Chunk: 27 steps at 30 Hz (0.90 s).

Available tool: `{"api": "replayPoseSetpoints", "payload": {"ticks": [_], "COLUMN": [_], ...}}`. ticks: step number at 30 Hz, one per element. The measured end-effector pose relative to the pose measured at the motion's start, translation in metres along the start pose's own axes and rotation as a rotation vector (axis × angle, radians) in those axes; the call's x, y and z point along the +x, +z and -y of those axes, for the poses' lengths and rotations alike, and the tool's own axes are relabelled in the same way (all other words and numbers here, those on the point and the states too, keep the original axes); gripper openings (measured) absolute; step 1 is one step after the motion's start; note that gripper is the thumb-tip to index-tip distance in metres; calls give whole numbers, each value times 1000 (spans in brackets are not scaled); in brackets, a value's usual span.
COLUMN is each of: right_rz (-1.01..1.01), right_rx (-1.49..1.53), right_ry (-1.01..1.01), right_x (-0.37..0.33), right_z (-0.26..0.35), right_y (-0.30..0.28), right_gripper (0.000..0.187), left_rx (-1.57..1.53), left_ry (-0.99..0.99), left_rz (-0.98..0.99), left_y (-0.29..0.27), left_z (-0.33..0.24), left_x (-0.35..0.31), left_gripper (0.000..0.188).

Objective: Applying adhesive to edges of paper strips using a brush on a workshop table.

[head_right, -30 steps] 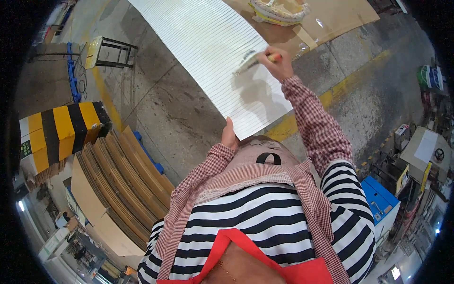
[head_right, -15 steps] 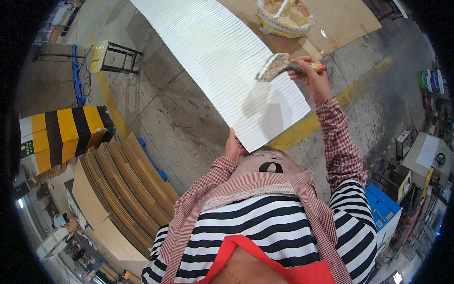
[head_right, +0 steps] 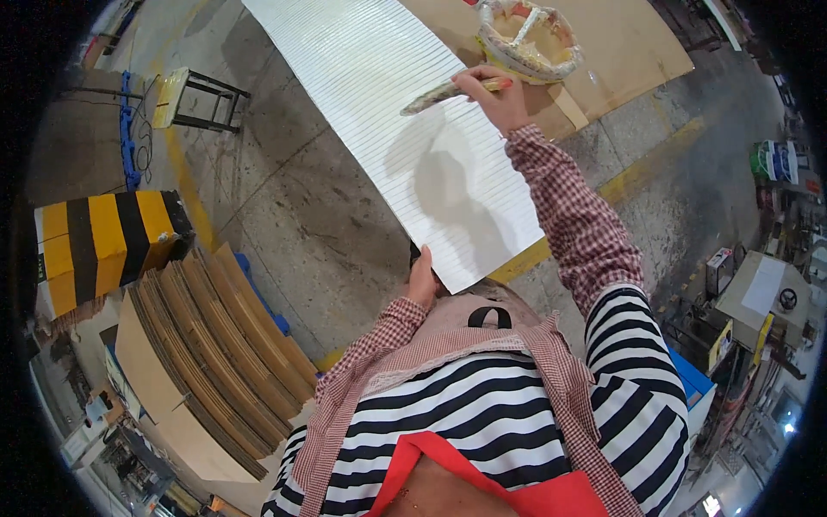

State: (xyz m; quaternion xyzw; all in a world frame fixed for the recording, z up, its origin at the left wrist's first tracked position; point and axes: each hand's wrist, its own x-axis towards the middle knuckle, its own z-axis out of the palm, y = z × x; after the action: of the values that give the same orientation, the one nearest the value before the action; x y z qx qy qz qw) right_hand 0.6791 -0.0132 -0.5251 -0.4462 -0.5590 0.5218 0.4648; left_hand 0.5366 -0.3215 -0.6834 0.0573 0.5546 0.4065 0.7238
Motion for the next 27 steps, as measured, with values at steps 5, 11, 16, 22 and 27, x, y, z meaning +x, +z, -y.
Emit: {"api": "replayPoseSetpoints", "payload": {"ticks": [5, 11, 16, 22, 27], "right_rz": [39, 85, 22, 59, 20], "right_rx": [-257, -258, -222, -225, -216], "right_ry": [33, 77, -34, 115, 57], "right_x": [-8, -39, 3, -42, -28], "right_z": [-30, -17, -14, -27, -3], "right_y": [-17, -31, -15, -29, -21], "right_gripper": [17, 15, 15, 16, 16], "left_rx": [-114, -184, -171, -204, -210], "left_ry": [-67, -33, -60, -76, -98], "left_rz": [64, 48, 41, 52, 76], "left_y": [14, 25, 31, 27, 30], "left_z": [-22, -33, -39, -39, -46], "left_x": [-14, -27, -30, -30, -33], "left_gripper": [65, 66, 65, 65, 65]}}
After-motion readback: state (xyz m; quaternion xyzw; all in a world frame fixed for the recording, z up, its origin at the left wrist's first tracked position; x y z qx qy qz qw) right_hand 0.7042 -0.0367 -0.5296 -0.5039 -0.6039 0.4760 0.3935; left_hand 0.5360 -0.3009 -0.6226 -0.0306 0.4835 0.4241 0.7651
